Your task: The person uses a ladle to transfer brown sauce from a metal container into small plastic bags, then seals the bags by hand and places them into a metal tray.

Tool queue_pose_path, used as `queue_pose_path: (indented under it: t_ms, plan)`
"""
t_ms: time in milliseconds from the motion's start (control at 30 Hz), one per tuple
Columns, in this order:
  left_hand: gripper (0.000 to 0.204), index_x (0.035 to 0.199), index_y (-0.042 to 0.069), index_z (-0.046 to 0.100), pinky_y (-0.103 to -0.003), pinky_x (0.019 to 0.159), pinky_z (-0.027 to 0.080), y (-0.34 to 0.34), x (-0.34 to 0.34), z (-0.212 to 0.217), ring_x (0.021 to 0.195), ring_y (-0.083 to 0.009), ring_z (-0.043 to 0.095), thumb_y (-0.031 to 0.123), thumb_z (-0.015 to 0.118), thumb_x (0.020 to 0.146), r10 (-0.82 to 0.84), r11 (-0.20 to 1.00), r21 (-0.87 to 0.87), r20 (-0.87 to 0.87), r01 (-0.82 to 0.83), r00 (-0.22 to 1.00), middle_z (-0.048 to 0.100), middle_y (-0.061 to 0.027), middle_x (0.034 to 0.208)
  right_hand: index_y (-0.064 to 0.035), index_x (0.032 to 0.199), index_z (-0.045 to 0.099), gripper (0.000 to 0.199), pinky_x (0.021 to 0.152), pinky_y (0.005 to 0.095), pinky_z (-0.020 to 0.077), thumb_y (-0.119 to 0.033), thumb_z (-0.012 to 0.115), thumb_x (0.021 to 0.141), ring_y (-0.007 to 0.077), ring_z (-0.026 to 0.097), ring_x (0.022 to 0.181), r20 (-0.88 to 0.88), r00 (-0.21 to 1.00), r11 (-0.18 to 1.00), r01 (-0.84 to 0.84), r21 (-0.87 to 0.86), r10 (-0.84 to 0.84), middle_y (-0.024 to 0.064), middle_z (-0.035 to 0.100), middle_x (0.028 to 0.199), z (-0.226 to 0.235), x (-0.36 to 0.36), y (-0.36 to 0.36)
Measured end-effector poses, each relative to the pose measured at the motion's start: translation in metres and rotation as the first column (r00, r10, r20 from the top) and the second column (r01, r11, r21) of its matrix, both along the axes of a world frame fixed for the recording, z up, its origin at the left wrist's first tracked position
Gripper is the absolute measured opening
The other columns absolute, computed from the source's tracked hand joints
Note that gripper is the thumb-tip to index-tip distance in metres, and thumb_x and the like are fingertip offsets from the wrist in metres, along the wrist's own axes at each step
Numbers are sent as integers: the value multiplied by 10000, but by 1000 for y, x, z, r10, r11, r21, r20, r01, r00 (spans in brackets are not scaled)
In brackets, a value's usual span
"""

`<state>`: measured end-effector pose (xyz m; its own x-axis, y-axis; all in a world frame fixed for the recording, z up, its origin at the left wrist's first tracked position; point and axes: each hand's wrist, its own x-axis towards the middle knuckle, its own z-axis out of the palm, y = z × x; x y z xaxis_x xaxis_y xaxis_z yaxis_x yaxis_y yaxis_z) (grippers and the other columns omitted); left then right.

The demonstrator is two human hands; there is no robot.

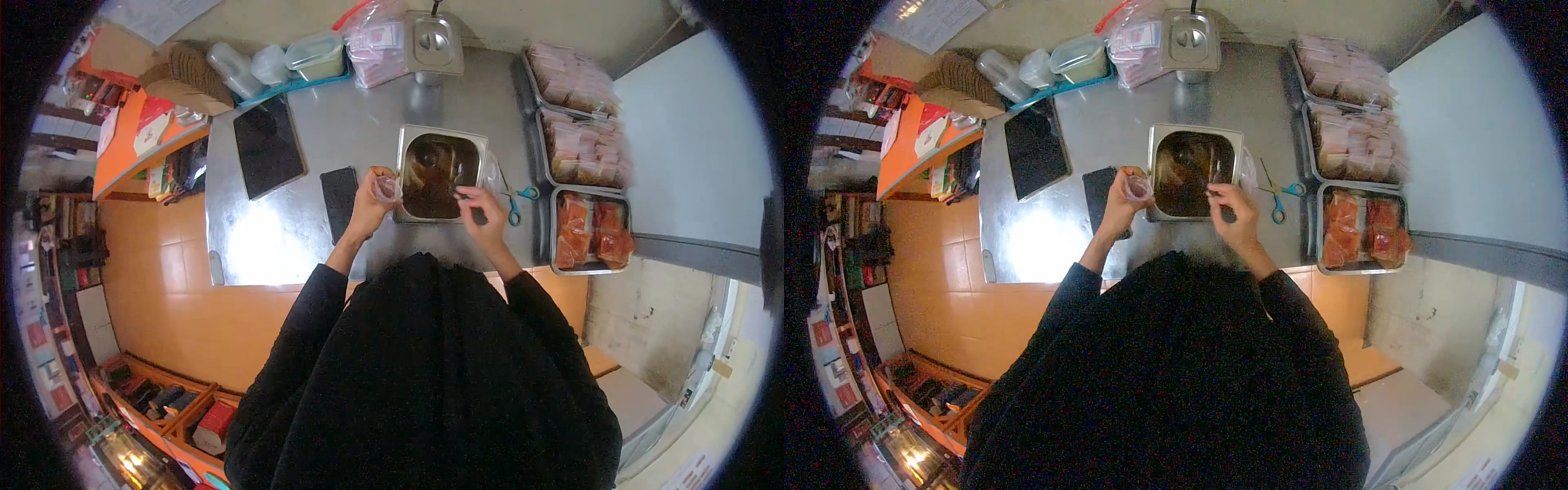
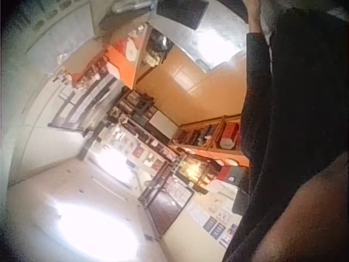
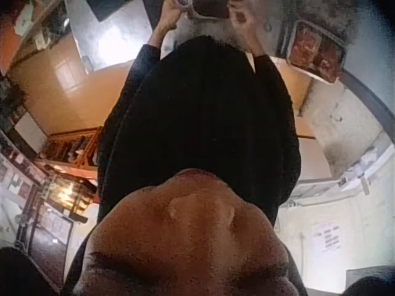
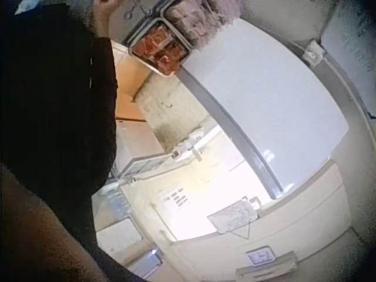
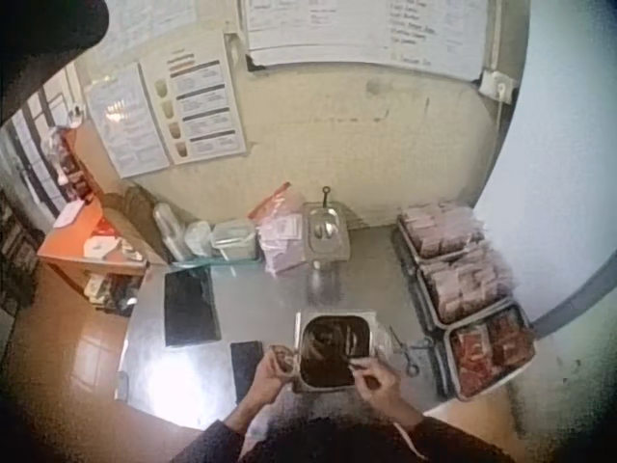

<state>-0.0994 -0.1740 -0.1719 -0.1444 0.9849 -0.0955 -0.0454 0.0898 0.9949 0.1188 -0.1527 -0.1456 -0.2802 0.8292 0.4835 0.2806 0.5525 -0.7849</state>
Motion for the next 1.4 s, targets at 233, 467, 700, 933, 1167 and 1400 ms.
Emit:
queue_pose_path:
  t_ms: [233,467,700,933,1167,1400]
  plan:
    - [433,938,68,441,-231,655,403,4,-7,-5,729,-106,481,-59,644,577,8,1000,9,-10,-8,1000,497,-12,775,3,725,531,65,656,271,447,27,562,673,210,589,747,-21,999,998,-50,-42,49,97,598,815,-13,24,-15]
    - [418,928,66,440,-232,630,404,4,-1,0,703,-108,490,-53,638,579,18,1000,3,-81,-18,997,512,-19,769,-4,755,533,108,621,266,461,24,591,669,215,591,727,157,988,991,-30,128,10,112,589,831,-19,13,-18]
    - [380,902,63,434,-235,642,408,2,5,15,711,-106,503,-51,621,592,-16,1000,9,-147,18,989,523,-25,770,-8,765,525,128,591,281,467,-1,606,667,222,589,703,-71,994,990,84,109,-77,109,583,822,-4,-7,-5]
    - [361,903,60,431,-236,641,408,0,9,8,710,-111,509,-41,614,608,5,999,44,-177,3,984,518,-36,757,-20,801,522,162,605,275,471,25,592,662,226,586,723,138,990,987,-62,151,41,120,573,860,-10,14,-22]
    - [371,900,65,426,-213,628,385,-2,22,17,691,-92,465,-44,617,602,-40,993,108,-120,53,992,468,-8,742,-38,723,474,107,559,284,482,-57,576,699,215,580,740,471,875,939,-60,339,-114,89,564,917,-38,15,-32]
    - [349,881,65,420,-206,591,383,-3,29,27,665,-78,457,-62,600,609,2,998,59,-201,10,980,461,3,710,-26,809,529,155,587,281,485,-35,586,665,214,579,749,380,913,940,12,340,-149,96,554,929,-19,5,-13]
